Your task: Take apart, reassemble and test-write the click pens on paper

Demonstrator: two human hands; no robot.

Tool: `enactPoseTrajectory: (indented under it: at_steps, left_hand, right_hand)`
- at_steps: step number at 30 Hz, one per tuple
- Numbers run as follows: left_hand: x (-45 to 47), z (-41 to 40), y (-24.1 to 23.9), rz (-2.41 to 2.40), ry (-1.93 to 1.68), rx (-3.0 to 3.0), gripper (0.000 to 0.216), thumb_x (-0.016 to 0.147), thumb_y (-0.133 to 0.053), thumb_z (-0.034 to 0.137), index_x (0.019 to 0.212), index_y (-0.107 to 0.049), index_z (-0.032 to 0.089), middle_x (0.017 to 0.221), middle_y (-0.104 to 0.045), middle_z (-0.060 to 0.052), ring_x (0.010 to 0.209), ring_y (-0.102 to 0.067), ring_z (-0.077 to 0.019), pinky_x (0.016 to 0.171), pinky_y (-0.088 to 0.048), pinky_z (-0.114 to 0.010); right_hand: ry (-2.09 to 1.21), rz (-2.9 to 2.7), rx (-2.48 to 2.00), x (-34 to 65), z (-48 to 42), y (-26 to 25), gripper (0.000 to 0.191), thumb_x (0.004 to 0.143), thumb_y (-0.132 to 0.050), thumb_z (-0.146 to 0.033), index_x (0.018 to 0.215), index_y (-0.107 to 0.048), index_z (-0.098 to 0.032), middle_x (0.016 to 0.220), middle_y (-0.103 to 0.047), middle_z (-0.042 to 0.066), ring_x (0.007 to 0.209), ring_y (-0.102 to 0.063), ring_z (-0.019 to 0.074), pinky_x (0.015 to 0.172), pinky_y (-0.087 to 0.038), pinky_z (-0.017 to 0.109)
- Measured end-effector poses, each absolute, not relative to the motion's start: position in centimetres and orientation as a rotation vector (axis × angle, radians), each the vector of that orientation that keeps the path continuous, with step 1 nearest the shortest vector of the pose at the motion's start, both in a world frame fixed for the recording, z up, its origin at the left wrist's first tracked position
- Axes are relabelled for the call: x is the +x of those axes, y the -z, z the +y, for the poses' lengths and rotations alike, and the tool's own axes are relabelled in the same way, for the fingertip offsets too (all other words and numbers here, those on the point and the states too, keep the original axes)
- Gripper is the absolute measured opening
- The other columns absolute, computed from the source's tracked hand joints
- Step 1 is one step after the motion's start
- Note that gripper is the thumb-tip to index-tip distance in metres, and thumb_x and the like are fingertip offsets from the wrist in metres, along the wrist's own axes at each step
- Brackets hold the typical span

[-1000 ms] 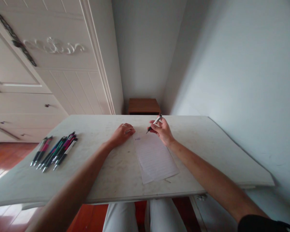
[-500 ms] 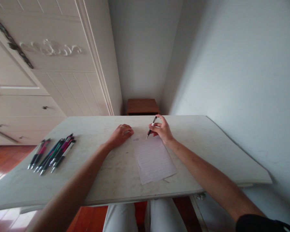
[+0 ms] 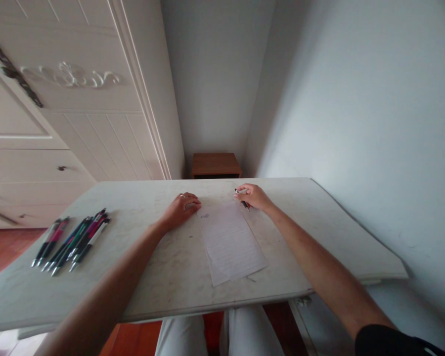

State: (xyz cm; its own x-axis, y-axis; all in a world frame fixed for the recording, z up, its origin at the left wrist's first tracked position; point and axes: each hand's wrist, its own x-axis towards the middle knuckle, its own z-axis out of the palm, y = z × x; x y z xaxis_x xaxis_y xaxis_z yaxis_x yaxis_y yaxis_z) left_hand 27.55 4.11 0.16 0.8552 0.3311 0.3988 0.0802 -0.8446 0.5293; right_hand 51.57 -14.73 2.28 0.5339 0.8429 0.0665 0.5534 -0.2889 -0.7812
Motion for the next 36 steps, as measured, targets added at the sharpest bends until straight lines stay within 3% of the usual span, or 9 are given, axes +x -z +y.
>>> enactPoseTrajectory:
  at_steps: [3, 7, 16, 20, 26, 33, 36]
  left_hand:
    - [27.6, 4.1, 0.0, 0.308, -0.679, 2.529, 0.030, 0.087, -0.055, 0.043, 0.091, -0.076, 0.020, 0.103, -0.072, -0.010, 0.100, -0.064, -0.0256, 0.095, -0.050, -0.043]
    - [27.6, 4.2, 0.1, 0.311, -0.676, 2.533, 0.029, 0.086, -0.056, 0.041, 0.090, -0.076, 0.020, 0.102, -0.072, -0.010, 0.100, -0.064, -0.0253, 0.094, -0.051, -0.042]
    - [27.5, 4.2, 0.0, 0.315, -0.668, 2.523, 0.030, 0.085, -0.056, 0.043, 0.090, -0.075, 0.020, 0.103, -0.071, -0.011, 0.099, -0.064, -0.0254, 0.095, -0.050, -0.044]
    - [27.5, 4.2, 0.1, 0.314, -0.672, 2.525, 0.030, 0.085, -0.056, 0.043, 0.090, -0.075, 0.020, 0.103, -0.071, -0.011, 0.100, -0.064, -0.0253, 0.095, -0.049, -0.043]
    - [27.5, 4.2, 0.1, 0.320, -0.668, 2.529, 0.030, 0.085, -0.056, 0.043, 0.092, -0.075, 0.020, 0.104, -0.071, -0.011, 0.101, -0.064, -0.0253, 0.095, -0.049, -0.043]
    - [27.7, 4.3, 0.1, 0.307, -0.664, 2.531, 0.029, 0.085, -0.057, 0.042, 0.090, -0.076, 0.021, 0.103, -0.072, -0.010, 0.099, -0.065, -0.0256, 0.094, -0.050, -0.044]
    - [27.6, 4.2, 0.2, 0.316, -0.684, 2.522, 0.029, 0.084, -0.057, 0.043, 0.089, -0.076, 0.021, 0.102, -0.072, -0.010, 0.099, -0.065, -0.0254, 0.095, -0.050, -0.043]
  right_hand:
    - [-0.162, -1.241, -2.348, 53.4, -15.7, -2.5, 0.024, 0.080, -0.068, -0.036, 0.099, -0.069, -0.021, 0.070, -0.069, 0.002, 0.067, -0.064, 0.0165, 0.063, -0.043, 0.024]
    - [-0.068, -1.265, -2.556, 54.8, -16.3, -2.8, 0.034, 0.080, -0.069, -0.040, 0.109, -0.068, -0.021, 0.089, -0.073, 0.008, 0.085, -0.066, 0.0219, 0.070, -0.042, 0.026]
    - [-0.363, -1.271, -2.478, 54.9, -16.8, -3.4, 0.054, 0.078, -0.074, -0.047, 0.122, -0.057, -0.020, 0.069, -0.068, -0.001, 0.049, -0.055, 0.0132, 0.056, -0.037, 0.023]
    - [-0.342, -1.302, -2.522, 54.7, -16.8, -3.6, 0.047, 0.079, -0.072, -0.046, 0.115, -0.062, -0.018, 0.062, -0.066, -0.001, 0.053, -0.057, 0.0148, 0.056, -0.036, 0.023]
    - [-0.192, -1.290, -2.546, 55.0, -16.8, -3.4, 0.043, 0.081, -0.069, -0.048, 0.111, -0.066, -0.019, 0.074, -0.070, 0.004, 0.068, -0.062, 0.0180, 0.061, -0.036, 0.024]
    - [-0.079, -1.220, -2.564, 54.5, -16.6, -3.6, 0.038, 0.084, -0.063, -0.050, 0.106, -0.069, -0.020, 0.080, -0.071, 0.006, 0.072, -0.062, 0.0176, 0.065, -0.038, 0.025]
    - [-0.115, -1.244, -2.600, 54.4, -16.5, -3.5, 0.031, 0.082, -0.065, -0.042, 0.105, -0.070, -0.021, 0.083, -0.072, 0.006, 0.071, -0.062, 0.0178, 0.063, -0.038, 0.025]
